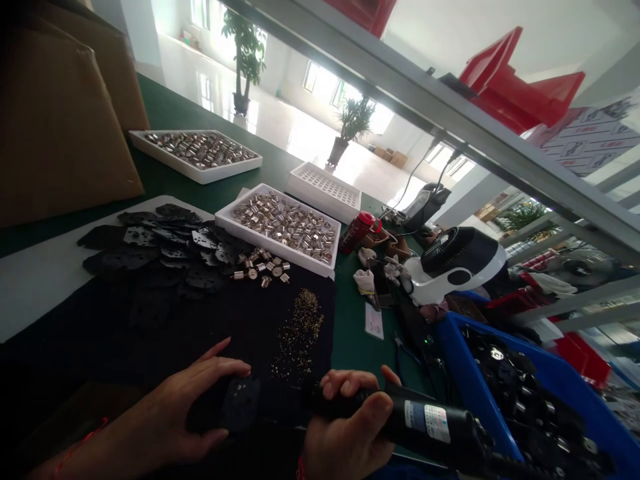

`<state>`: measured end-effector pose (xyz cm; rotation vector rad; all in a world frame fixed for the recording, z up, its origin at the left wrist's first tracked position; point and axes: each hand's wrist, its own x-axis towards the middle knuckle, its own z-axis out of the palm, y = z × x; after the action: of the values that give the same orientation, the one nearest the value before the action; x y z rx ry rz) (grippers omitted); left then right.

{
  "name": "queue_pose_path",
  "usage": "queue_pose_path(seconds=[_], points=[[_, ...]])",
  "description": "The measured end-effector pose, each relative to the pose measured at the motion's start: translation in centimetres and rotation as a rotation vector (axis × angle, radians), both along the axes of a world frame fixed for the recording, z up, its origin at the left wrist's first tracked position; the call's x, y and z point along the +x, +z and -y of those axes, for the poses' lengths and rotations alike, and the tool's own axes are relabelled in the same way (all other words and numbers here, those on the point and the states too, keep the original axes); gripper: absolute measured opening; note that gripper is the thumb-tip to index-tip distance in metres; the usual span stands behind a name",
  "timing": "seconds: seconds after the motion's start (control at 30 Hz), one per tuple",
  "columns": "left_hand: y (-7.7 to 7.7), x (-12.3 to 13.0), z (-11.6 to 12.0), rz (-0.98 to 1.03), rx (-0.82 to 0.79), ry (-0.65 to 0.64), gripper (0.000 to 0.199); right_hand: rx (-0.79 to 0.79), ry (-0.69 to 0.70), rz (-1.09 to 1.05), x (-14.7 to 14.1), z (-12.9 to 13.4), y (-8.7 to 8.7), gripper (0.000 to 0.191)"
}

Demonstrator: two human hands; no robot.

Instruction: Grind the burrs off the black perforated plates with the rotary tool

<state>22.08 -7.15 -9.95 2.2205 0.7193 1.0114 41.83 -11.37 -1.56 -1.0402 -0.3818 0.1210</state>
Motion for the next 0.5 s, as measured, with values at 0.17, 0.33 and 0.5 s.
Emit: queue_pose_path(seconds=[0.17, 0.33, 0.5], points=[[-0.02, -0.07, -0.09, -0.021, 0.026, 0.029, 0.079, 0.009, 0.021, -0.009, 0.11, 0.10, -0.82, 0.042], [-0.44, -0.17, -0.23, -0.017, 0.026, 0.012, 0.084, 0.013, 0.064, -0.046, 0.01, -0.05, -0.91, 0.040], [-0.11, -0.10, -0.19, -0.022, 0.025, 0.020, 0.084, 0.016, 0.055, -0.033, -0.07, -0.29, -1.11, 0.038]])
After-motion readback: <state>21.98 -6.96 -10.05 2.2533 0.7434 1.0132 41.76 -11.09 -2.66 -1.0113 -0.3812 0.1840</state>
